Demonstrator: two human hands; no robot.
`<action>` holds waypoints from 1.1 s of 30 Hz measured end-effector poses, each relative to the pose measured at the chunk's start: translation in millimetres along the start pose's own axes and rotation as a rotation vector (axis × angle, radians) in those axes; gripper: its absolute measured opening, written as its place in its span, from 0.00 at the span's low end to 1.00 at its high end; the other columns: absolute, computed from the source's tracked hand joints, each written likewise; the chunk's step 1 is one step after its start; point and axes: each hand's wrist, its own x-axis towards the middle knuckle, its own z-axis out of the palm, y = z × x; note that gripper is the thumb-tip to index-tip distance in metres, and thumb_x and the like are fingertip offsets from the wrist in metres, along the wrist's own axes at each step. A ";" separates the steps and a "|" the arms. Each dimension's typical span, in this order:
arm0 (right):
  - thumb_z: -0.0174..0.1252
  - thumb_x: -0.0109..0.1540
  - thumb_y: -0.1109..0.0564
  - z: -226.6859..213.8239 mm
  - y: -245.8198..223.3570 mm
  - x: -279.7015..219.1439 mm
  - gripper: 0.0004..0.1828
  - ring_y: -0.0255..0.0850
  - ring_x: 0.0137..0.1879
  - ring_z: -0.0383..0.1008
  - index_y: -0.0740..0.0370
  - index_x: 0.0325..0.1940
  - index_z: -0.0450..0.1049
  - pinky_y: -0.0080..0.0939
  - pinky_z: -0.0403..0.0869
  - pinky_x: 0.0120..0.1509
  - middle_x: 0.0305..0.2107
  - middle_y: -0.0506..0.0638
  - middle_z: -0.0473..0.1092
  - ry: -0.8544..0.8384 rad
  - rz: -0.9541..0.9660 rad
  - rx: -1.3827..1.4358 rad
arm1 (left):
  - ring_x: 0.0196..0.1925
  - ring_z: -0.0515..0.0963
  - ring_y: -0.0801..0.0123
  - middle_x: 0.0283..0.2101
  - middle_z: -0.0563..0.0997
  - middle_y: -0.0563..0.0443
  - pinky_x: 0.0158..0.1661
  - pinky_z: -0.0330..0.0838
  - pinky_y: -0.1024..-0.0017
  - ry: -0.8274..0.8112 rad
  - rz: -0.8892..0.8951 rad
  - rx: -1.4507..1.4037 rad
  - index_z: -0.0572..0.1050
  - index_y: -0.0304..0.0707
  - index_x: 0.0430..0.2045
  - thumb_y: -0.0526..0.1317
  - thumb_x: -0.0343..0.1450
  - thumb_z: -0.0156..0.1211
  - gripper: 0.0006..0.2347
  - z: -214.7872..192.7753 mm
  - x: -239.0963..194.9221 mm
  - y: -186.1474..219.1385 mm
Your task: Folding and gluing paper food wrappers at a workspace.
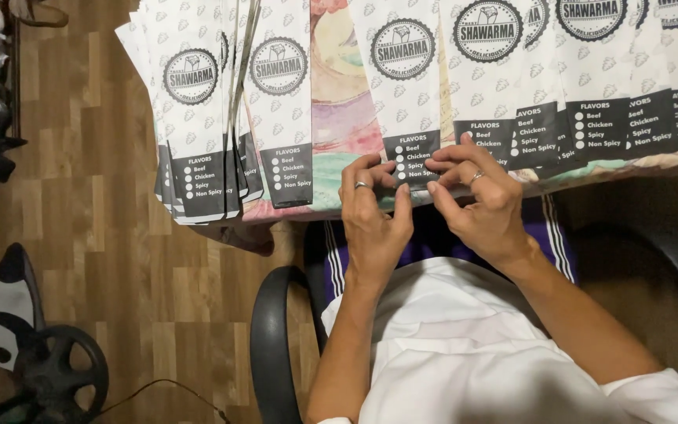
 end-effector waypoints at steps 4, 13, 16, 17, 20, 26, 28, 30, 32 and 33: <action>0.70 0.58 0.70 -3.6 -4.2 3.2 0.10 0.51 0.47 0.82 0.68 0.28 0.74 0.53 0.67 0.76 0.41 0.55 0.77 -0.022 0.041 -0.001 | 0.59 0.77 0.55 0.45 0.75 0.52 0.57 0.67 0.60 0.073 0.012 0.067 0.69 0.40 0.30 0.38 0.63 0.73 0.14 9.3 -0.1 8.4; 0.68 0.59 0.72 -7.1 -9.5 6.2 0.10 0.56 0.49 0.81 0.68 0.33 0.72 0.58 0.65 0.77 0.40 0.58 0.76 -0.055 0.080 0.010 | 0.55 0.78 0.44 0.46 0.71 0.42 0.52 0.76 0.61 0.032 -0.077 -0.137 0.71 0.31 0.38 0.27 0.70 0.61 0.07 -2.0 3.2 12.9; 0.67 0.62 0.69 6.4 -9.7 6.3 0.07 0.61 0.51 0.78 0.70 0.40 0.74 0.60 0.63 0.76 0.40 0.61 0.74 0.009 0.055 -0.110 | 0.54 0.78 0.47 0.48 0.72 0.43 0.55 0.72 0.56 0.072 -0.015 -0.056 0.71 0.33 0.41 0.29 0.72 0.58 0.06 5.2 -2.3 10.7; 0.67 0.62 0.69 15.3 -3.1 -1.7 0.07 0.61 0.51 0.78 0.70 0.40 0.74 0.60 0.63 0.76 0.40 0.61 0.74 0.018 0.060 -0.125 | 0.54 0.78 0.47 0.48 0.72 0.43 0.55 0.72 0.56 0.062 -0.010 -0.070 0.71 0.33 0.41 0.29 0.72 0.58 0.06 4.9 -4.5 9.8; 0.70 0.61 0.62 25.5 10.9 -13.6 0.15 0.62 0.54 0.76 0.71 0.44 0.71 0.59 0.60 0.77 0.43 0.62 0.71 0.058 0.062 -0.166 | 0.55 0.78 0.50 0.50 0.73 0.43 0.56 0.72 0.60 0.078 0.019 -0.028 0.72 0.34 0.43 0.30 0.74 0.56 0.06 7.5 -5.6 10.2; 0.56 0.67 0.67 18.1 4.9 -12.3 0.05 0.57 0.53 0.77 0.70 0.48 0.74 0.57 0.64 0.75 0.43 0.58 0.71 0.034 0.029 -0.107 | 0.55 0.78 0.50 0.50 0.73 0.42 0.55 0.73 0.61 0.112 0.035 0.001 0.73 0.33 0.44 0.28 0.74 0.54 0.07 11.1 -8.7 5.8; 0.54 0.69 0.66 20.3 3.5 -13.4 0.07 0.53 0.53 0.77 0.70 0.50 0.74 0.56 0.64 0.76 0.45 0.57 0.71 0.051 0.004 -0.148 | 0.51 0.78 0.50 0.50 0.73 0.41 0.54 0.75 0.62 0.132 0.008 -0.047 0.72 0.32 0.45 0.27 0.76 0.49 0.07 12.9 -9.2 5.4; 0.54 0.69 0.65 20.0 4.2 -11.8 0.07 0.53 0.53 0.78 0.70 0.50 0.74 0.55 0.64 0.76 0.45 0.57 0.71 0.058 -0.011 -0.143 | 0.54 0.77 0.52 0.53 0.72 0.42 0.55 0.75 0.63 0.128 0.039 0.027 0.71 0.33 0.47 0.32 0.74 0.58 0.09 16.4 -9.6 4.0; 0.55 0.69 0.65 19.7 4.1 -12.6 0.07 0.54 0.53 0.78 0.71 0.50 0.74 0.55 0.65 0.76 0.44 0.57 0.70 0.068 -0.023 -0.141 | 0.56 0.76 0.54 0.56 0.71 0.42 0.57 0.74 0.64 0.120 0.070 0.098 0.70 0.34 0.49 0.37 0.71 0.67 0.15 16.1 -10.3 5.3; 0.55 0.69 0.65 19.7 3.8 -13.0 0.07 0.54 0.53 0.78 0.70 0.50 0.74 0.55 0.65 0.75 0.44 0.57 0.71 0.065 -0.016 -0.130 | 0.54 0.78 0.51 0.55 0.70 0.39 0.55 0.76 0.63 0.118 0.037 -0.004 0.69 0.31 0.49 0.33 0.73 0.63 0.13 14.2 -9.6 7.2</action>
